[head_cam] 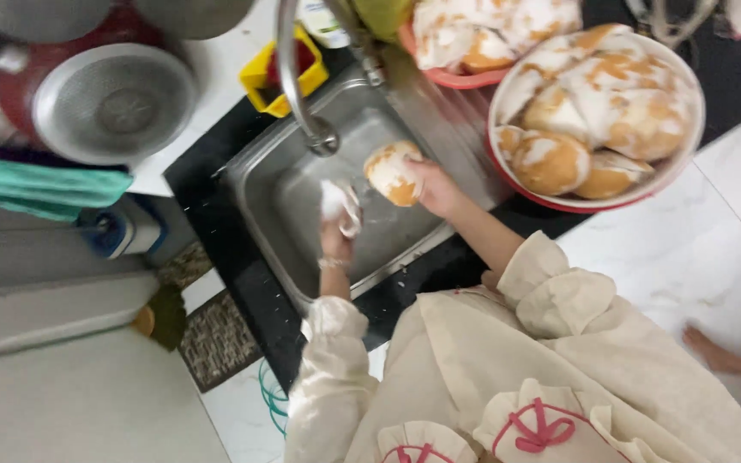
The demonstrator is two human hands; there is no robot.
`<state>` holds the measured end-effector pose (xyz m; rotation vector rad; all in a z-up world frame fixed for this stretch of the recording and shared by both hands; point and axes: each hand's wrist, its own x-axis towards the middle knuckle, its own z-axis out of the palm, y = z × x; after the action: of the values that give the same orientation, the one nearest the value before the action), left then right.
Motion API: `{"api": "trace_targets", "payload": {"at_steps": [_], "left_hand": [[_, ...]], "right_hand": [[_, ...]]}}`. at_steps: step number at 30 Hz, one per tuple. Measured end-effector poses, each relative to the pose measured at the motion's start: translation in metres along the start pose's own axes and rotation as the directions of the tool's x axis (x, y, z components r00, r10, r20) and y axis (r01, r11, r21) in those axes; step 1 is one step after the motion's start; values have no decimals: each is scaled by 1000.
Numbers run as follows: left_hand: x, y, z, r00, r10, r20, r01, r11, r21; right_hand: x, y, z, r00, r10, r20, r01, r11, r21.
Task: Rinsing individual pieces of food items under a kitchen faucet and placing them into a collection bowl.
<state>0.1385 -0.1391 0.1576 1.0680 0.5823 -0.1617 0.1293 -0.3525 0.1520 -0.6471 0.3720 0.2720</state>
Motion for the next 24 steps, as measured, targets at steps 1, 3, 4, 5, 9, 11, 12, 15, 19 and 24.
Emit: {"api": "trace_targets", "payload": {"at_steps": [1,3,4,5,9,11,12,15,19,24], "left_hand": [[-14,-5,-16,999,-43,-25,43,999,-4],[-38,-17,-53,995,-76,-64,75,997,-19],[-47,-24,-72,995,-55,-86,59,997,47],[-55,-31,-91,994,-34,-107,46,993,112],[-65,-56,-164,935,-38,-353,43,999,7],[-70,-58,-191,965,-28,-260,0,995,-104],[-74,-57,-194,962,-25,-274,-8,993,-118],[-80,-54,-194,972,-32,-235,-7,987,-163],[-89,-51,-185,994,50,-100,-71,971,-227],[-78,-44,-150,979,89,-182,-94,995,-22]], "right_hand": [[10,-1,9,1000,23,-16,-22,998,56],[43,12,11,998,64,-19,-61,993,106],[69,24,5,999,35,-33,-33,998,46],[95,37,0,999,4,-44,-5,1000,-14],[125,41,19,966,-213,145,220,394,-893],[121,21,39,717,-12,697,465,-736,-491],[115,20,43,710,6,704,480,-736,-478],[107,12,49,471,-162,867,483,-775,-407],[80,14,58,515,-154,843,579,-663,-475],[101,50,6,849,-413,330,453,248,-856]]}}
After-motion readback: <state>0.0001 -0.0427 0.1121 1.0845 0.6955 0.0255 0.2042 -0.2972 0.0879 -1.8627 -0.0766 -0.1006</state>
